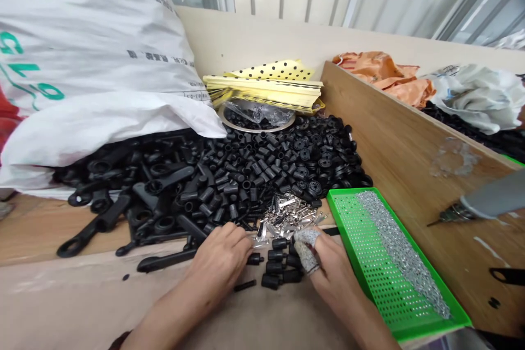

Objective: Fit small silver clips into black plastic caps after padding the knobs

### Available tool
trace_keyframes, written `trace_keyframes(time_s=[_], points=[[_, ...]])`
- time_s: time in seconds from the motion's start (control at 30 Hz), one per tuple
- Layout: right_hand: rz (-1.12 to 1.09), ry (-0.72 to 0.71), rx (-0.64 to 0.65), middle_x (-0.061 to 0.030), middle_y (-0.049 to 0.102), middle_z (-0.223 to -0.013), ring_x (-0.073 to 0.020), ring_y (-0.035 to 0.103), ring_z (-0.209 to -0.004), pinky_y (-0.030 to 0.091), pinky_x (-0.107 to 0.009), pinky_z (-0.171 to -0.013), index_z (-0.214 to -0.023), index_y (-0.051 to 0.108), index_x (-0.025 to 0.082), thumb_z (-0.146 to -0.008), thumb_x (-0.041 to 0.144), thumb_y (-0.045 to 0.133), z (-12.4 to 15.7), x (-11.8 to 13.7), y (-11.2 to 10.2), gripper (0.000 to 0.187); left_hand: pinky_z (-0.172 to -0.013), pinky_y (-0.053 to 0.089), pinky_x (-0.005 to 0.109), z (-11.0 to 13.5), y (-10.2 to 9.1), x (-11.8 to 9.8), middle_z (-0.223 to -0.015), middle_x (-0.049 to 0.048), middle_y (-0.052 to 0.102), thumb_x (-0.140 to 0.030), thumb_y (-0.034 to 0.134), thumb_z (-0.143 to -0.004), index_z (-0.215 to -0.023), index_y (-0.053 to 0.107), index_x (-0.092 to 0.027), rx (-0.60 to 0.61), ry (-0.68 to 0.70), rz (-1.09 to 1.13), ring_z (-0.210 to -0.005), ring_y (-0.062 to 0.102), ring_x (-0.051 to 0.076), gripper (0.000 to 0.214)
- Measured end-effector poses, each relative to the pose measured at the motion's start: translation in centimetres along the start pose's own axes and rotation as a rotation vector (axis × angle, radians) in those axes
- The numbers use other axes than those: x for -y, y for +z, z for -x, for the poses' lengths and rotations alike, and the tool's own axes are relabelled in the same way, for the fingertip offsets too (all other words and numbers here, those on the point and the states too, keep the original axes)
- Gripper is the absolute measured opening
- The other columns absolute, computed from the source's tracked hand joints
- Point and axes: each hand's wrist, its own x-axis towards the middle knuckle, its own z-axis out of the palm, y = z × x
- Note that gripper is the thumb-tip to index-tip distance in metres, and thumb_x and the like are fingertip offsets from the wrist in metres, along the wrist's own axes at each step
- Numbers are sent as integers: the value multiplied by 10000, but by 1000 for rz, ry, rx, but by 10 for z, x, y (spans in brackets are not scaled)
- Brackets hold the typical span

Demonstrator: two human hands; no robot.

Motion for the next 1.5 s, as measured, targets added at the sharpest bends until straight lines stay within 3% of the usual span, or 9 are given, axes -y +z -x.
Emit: trace_keyframes(time_s=[0.23, 0.53, 0.7, 0.77, 0.9, 1.07, 1.17, 1.33, 1.5], points=[[14, 26, 4, -145, 600, -1029, -272, 540, -967, 450, -416, -823, -852, 523, 177, -838, 95, 381, 2, 1, -3, 164, -629, 392, 334, -35, 5, -1, -786, 76, 632, -119, 478, -882, -785, 622, -162, 82, -10, -203, -762, 548, 246, 179], [0, 39, -9, -154, 598, -1035, -269, 537, -967, 452, -436, -844, -830, 509, 176, -821, 82, 386, 2, -2, 1, 155, -577, 435, 303, -41, 6, -5, -690, 75, 657, -44, 512, -822, -698, 640, -144, 24, -44, -232, -689, 600, 238, 205], [-11, 17, -13, -147, 601, -1014, -277, 538, -982, 459, -451, -861, -842, 532, 163, -773, 51, 392, 1, 4, 4, 192, -629, 486, 304, -32, -2, 8, -717, 53, 689, -147, 474, -888, -786, 663, -153, -99, -113, -170, -697, 636, 216, 214], [-5, -2, 9, -136, 603, -1015, -276, 539, -1002, 455, -454, -884, -853, 542, 163, -735, 26, 397, 0, 11, 5, 231, -629, 494, 271, -27, -5, 6, -744, 35, 701, -183, 475, -898, -847, 667, -164, -218, -106, -52, -683, 644, 180, 199], [-20, -76, 49, -113, 608, -1025, -251, 556, -982, 476, -416, -874, -965, 555, 164, -729, 15, 398, -2, 26, 11, 320, -577, 479, 198, -19, -9, -17, -702, 2, 681, -172, 494, -890, -850, 646, -173, -499, 9, 329, -611, 620, 116, 158], [34, -194, -107, -99, 599, -1064, -232, 553, -1029, 478, -350, -876, -1072, 498, 181, -768, 31, 375, 1, 26, 16, 361, -797, 495, 251, -16, -7, -44, -875, 59, 694, -59, 498, -857, -961, 601, -141, -614, 170, 411, -820, 629, 152, 168], [52, -205, -145, -91, 600, -1046, -224, 552, -1020, 477, -337, -873, -1060, 484, 188, -780, 31, 364, 2, 23, 16, 342, -753, 499, 234, -14, -7, -43, -835, 40, 685, -78, 477, -873, -973, 591, -161, -555, 153, 486, -777, 629, 141, 174], [68, -177, 5, -102, 597, -1022, -241, 545, -1000, 468, -389, -868, -1021, 503, 175, -708, 6, 364, -1, 31, 7, 382, -732, 500, 217, -13, -12, -29, -937, 49, 676, -115, 462, -892, -1135, 532, -173, -449, 122, 463, -814, 628, 141, 260], [-12, -142, 59, -86, 603, -1043, -225, 549, -984, 464, -382, -870, -1039, 521, 183, -697, -12, 362, -3, 33, 5, 425, -663, 486, 200, -14, -14, -23, -806, 22, 668, -118, 421, -917, -898, 592, -184, -416, 126, 478, -722, 618, 126, 184]])
